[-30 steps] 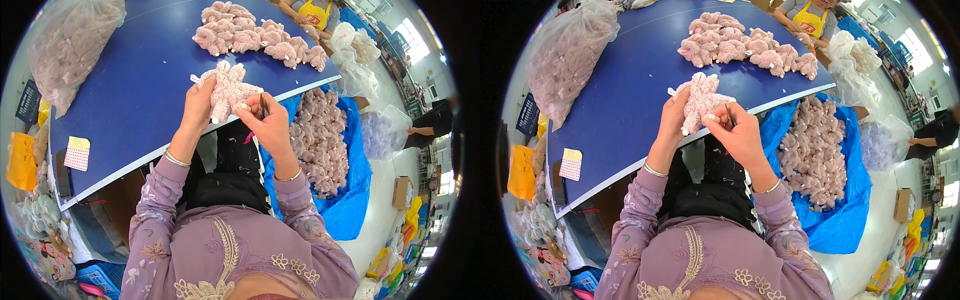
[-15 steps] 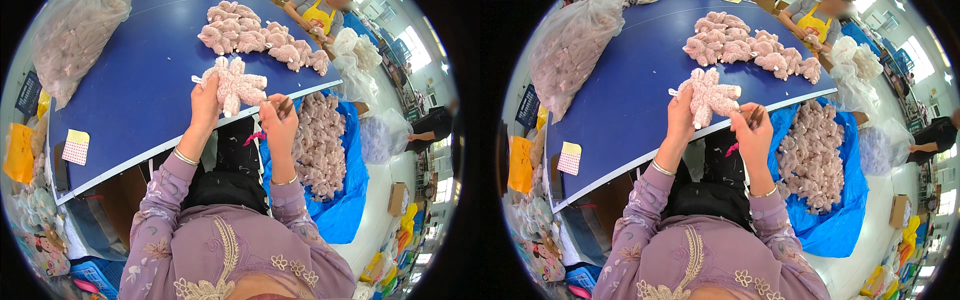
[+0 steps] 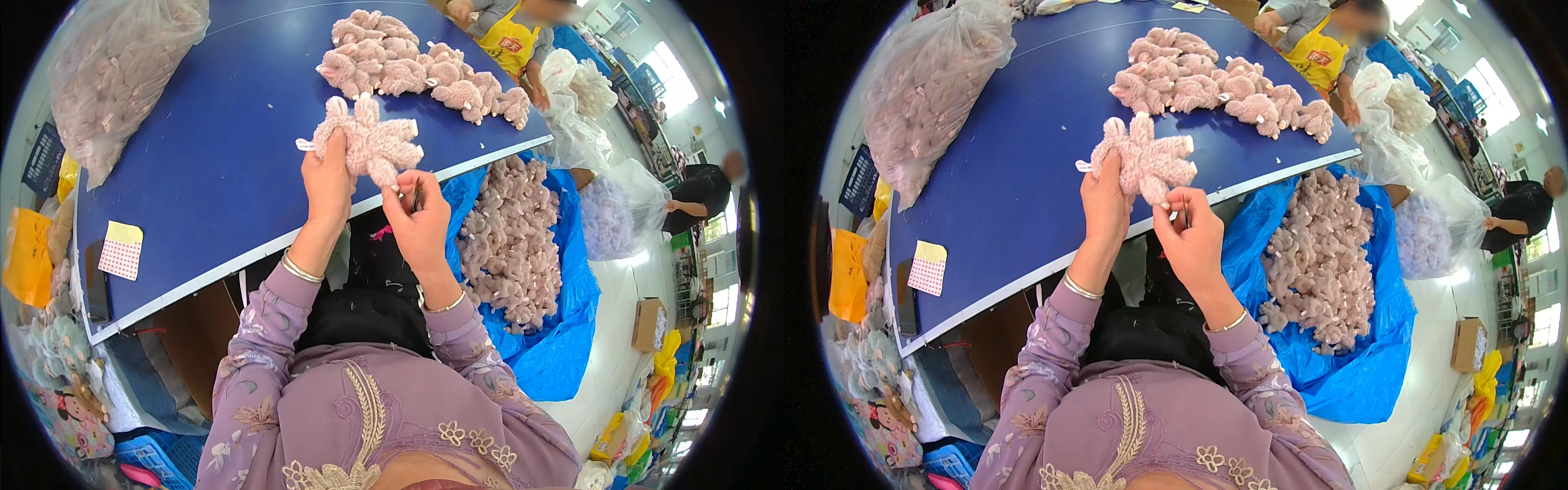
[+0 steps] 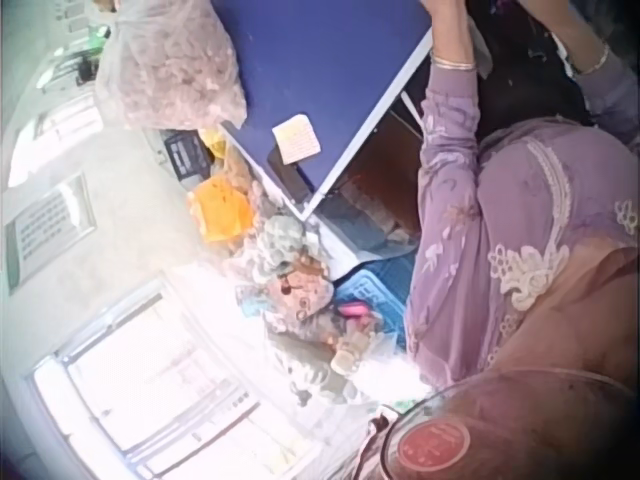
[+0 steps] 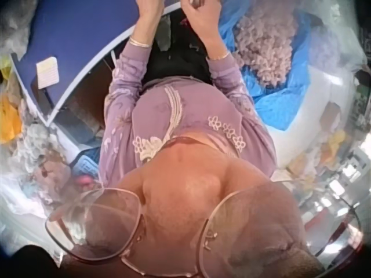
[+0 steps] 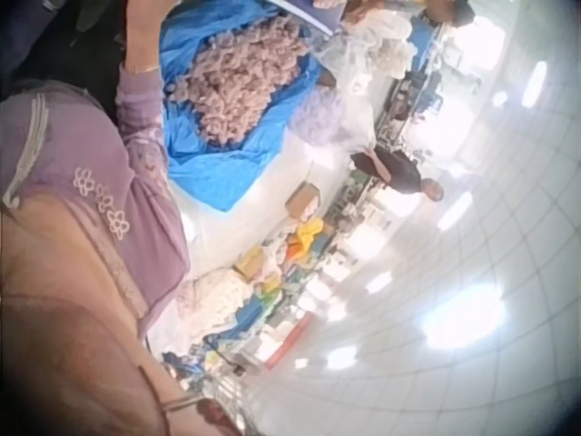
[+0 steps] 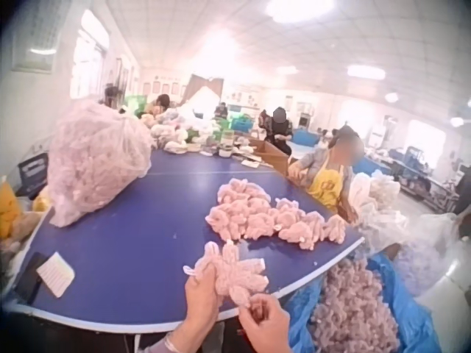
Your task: The person uses scissors to trim loose threads and excess fabric from small pink stuffed animals on a blue table. They handle each toy one at a time, rotate it to access different sides, and place finished units into a blue bag.
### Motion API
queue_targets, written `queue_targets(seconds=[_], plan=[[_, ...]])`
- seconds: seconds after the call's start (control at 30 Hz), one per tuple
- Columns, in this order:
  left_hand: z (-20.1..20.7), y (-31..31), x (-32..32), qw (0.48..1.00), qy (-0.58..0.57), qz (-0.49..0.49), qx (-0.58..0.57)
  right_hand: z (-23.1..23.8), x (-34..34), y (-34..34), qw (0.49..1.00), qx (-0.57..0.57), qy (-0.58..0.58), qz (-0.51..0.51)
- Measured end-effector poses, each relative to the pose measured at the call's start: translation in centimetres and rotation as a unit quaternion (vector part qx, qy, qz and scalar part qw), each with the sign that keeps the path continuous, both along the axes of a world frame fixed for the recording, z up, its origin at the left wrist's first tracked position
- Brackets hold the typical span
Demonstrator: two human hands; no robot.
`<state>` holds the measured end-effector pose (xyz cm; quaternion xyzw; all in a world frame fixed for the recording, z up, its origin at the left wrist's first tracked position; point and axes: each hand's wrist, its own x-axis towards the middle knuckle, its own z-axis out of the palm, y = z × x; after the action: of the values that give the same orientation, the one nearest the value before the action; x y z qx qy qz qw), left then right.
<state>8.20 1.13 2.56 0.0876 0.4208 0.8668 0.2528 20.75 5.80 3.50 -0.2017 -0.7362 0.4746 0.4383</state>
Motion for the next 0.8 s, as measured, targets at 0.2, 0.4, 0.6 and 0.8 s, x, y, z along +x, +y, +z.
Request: queue_targets(seconds=[0.2,0.4,0.6,0.8], plan=[[-0.6,0.5,-0.2,0.995,-0.032,-0.026,0.086,0.9,2.5,2.1,0.993,-0.077,0.052,0.07],[-0.7,-0.3,0.1,0.986,-0.018,-0.112,0.125,3.3,2.3,5.2,0.993,-0.095,0.028,0.072],[-0.9,-0.2,0.1,0.983,-0.014,-0.145,0.11,4.2,1.0,4.3,0.98,-0.154,0.038,0.123],[-0.7,0.2,0.2,0.981,-0.024,-0.153,0.116,5.3,1.2,3.9,0.991,-0.095,0.01,0.097]])
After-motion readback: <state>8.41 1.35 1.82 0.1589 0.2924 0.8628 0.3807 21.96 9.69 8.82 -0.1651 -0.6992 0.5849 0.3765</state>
